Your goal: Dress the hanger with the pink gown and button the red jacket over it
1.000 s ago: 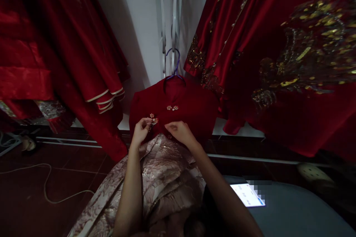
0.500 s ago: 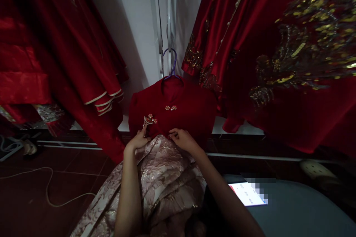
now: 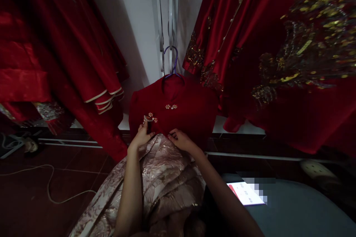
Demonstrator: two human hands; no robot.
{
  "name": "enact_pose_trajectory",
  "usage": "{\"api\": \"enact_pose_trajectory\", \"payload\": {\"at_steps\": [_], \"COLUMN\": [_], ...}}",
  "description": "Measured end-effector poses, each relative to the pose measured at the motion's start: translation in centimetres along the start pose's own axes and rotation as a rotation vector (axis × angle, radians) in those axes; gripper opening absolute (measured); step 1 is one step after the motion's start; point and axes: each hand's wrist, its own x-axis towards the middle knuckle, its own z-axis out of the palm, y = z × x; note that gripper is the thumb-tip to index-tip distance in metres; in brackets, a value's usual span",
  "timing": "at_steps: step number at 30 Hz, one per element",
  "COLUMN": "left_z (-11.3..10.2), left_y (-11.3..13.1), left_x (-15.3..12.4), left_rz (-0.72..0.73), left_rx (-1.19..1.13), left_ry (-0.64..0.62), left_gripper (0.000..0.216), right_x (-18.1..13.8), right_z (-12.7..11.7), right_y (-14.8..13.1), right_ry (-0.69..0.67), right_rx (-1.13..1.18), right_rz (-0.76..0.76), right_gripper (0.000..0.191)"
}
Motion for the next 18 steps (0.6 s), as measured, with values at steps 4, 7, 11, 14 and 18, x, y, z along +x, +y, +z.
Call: {"api": "enact_pose_trajectory", "payload": {"at_steps": [4, 7, 11, 14, 18], "left_z": [0.1, -0.4, -1.7, -1.9, -0.3], "left_y": [-0.8, -0.6, 2.3, 5.0, 5.5], "left_x": [0.1, -0.2, -0.8, -1.4, -1.7], "left_rz": [0.029, 0.010, -0.013, -0.003, 0.027], "left_rx": [-0.107, -0.011, 0.082, 0.121, 0.087], "left_ry": [-0.070, -0.074, 0.172, 0.367, -0.120], "left_gripper": [0.065, 0.033, 0.016, 0.017, 0.019], "right_x": [0.2, 0.3, 0.3, 0.5, 0.7], "right_z": [0.4, 0.7, 0.9, 1.2, 1.6], "right_y": [0.6, 0.9, 0.7, 0.5, 0.6], "right_ry": [-0.022, 0.012, 0.067, 0.129, 0.230], "right_rx": [0.040, 0.027, 0.048, 0.106, 0.145], "right_rz": [0.023, 0.033, 0.020, 0.020, 0.047], "right_gripper": [0.015, 0.014, 0.017, 0.018, 0.018]}}
